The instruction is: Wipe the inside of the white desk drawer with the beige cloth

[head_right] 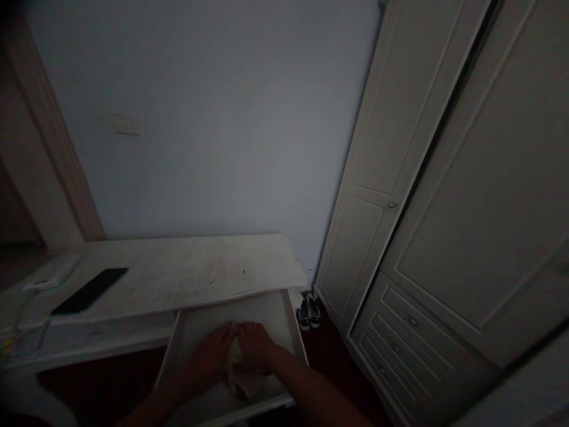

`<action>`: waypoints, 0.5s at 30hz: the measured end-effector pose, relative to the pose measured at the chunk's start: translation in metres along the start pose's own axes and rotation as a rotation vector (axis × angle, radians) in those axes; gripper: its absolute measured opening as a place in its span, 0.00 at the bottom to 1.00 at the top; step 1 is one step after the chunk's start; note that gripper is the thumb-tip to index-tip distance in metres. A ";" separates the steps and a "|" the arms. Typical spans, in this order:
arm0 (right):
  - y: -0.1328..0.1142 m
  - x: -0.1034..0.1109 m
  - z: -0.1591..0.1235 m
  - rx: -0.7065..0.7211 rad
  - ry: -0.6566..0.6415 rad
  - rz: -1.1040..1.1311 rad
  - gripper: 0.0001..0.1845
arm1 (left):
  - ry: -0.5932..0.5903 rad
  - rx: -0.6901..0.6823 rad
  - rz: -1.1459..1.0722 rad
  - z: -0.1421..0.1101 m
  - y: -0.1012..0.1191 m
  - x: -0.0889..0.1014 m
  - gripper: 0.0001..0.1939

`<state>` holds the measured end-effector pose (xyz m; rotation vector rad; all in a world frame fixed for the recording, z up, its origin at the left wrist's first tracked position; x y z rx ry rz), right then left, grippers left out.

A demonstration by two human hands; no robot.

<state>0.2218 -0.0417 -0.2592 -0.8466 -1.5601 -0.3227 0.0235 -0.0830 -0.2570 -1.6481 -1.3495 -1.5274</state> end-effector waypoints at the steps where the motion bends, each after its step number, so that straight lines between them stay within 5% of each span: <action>1: 0.002 0.000 0.001 0.028 -0.011 0.006 0.51 | -0.028 0.015 -0.009 0.006 0.005 0.004 0.52; 7: 0.016 -0.004 -0.004 -0.129 0.045 -0.005 0.66 | -0.003 -0.047 0.046 0.024 -0.006 0.019 0.32; 11: 0.014 -0.012 -0.017 -0.090 0.072 -0.064 0.55 | 0.020 -0.063 0.081 0.027 -0.008 0.021 0.26; 15: 0.013 -0.006 -0.011 -0.064 0.072 -0.161 0.39 | 0.014 -0.019 0.144 0.025 0.010 0.024 0.34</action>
Point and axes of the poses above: each hand's wrist, its own z-axis towards the middle knuckle, its own x-axis out of the back of the hand, y = z × x, the point moved 1 cm from there along z, towards the middle knuckle, and after that the axes turned 12 degrees about -y, right-handed, at the moved point
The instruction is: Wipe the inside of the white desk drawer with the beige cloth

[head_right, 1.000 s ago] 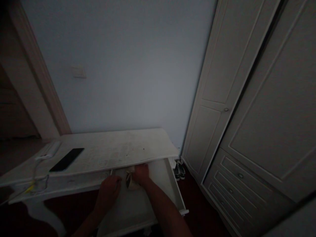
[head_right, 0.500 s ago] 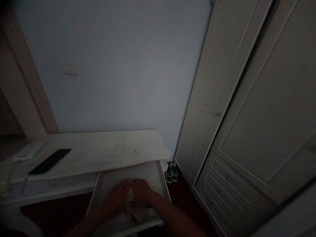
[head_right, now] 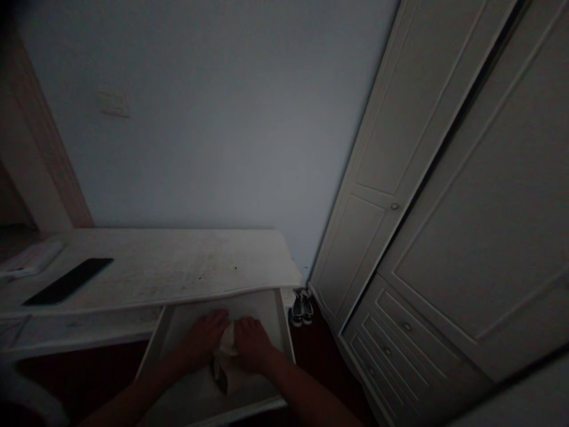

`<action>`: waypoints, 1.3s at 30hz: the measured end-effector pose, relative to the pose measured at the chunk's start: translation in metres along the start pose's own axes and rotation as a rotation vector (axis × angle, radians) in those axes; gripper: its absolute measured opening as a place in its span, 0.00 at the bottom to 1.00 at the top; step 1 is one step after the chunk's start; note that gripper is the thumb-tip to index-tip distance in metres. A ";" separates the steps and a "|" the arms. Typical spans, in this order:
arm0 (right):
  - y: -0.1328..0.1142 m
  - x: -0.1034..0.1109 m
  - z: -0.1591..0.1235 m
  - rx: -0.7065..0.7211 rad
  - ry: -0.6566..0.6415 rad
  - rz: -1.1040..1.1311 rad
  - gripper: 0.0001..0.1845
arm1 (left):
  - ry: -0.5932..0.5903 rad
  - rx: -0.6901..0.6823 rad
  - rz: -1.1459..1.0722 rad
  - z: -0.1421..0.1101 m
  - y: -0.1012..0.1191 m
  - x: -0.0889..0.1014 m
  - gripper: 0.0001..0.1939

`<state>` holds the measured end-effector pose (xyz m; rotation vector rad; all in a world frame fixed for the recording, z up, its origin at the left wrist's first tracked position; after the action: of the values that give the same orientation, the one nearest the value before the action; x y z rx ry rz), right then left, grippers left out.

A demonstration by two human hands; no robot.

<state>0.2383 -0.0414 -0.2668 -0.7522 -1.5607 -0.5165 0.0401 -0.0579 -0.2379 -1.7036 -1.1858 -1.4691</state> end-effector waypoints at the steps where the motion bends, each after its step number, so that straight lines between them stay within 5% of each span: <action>1: 0.001 0.003 0.006 0.005 0.005 -0.005 0.36 | -0.012 0.007 0.008 0.000 0.004 0.002 0.38; 8: 0.007 0.021 0.073 -0.022 0.093 0.010 0.26 | 0.037 0.166 0.006 0.010 -0.016 0.015 0.36; 12: -0.004 0.020 0.085 -0.029 0.130 0.015 0.27 | 0.016 0.214 0.001 0.010 -0.027 0.014 0.33; 23: -0.029 -0.004 0.025 0.369 -0.007 -0.054 0.35 | -0.222 0.062 -0.059 -0.057 -0.019 -0.003 0.42; 27: -0.021 -0.005 0.046 0.268 0.034 0.034 0.39 | -0.152 0.138 0.014 -0.048 -0.014 0.003 0.40; 32: -0.011 0.003 0.052 0.073 0.085 0.261 0.49 | -0.034 0.069 0.086 -0.032 0.003 0.001 0.46; 36: -0.009 0.015 0.009 -0.087 0.069 0.340 0.51 | -0.001 0.044 0.075 -0.019 -0.001 0.004 0.40; 39: -0.015 0.017 -0.045 -0.058 0.130 0.373 0.46 | 0.025 0.129 0.030 -0.002 -0.010 0.011 0.39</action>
<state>0.2584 -0.0803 -0.2424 -1.0086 -1.2511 -0.3276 0.0300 -0.0527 -0.2285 -1.6048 -1.2096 -1.3623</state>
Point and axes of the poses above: each hand's wrist, its own z-axis towards the middle knuckle, its own x-axis out of the back of the hand, y = z × x, the point moved 1 cm from there along z, towards the middle knuckle, and after that the axes turned 12 degrees about -y, right-handed, at the moved point
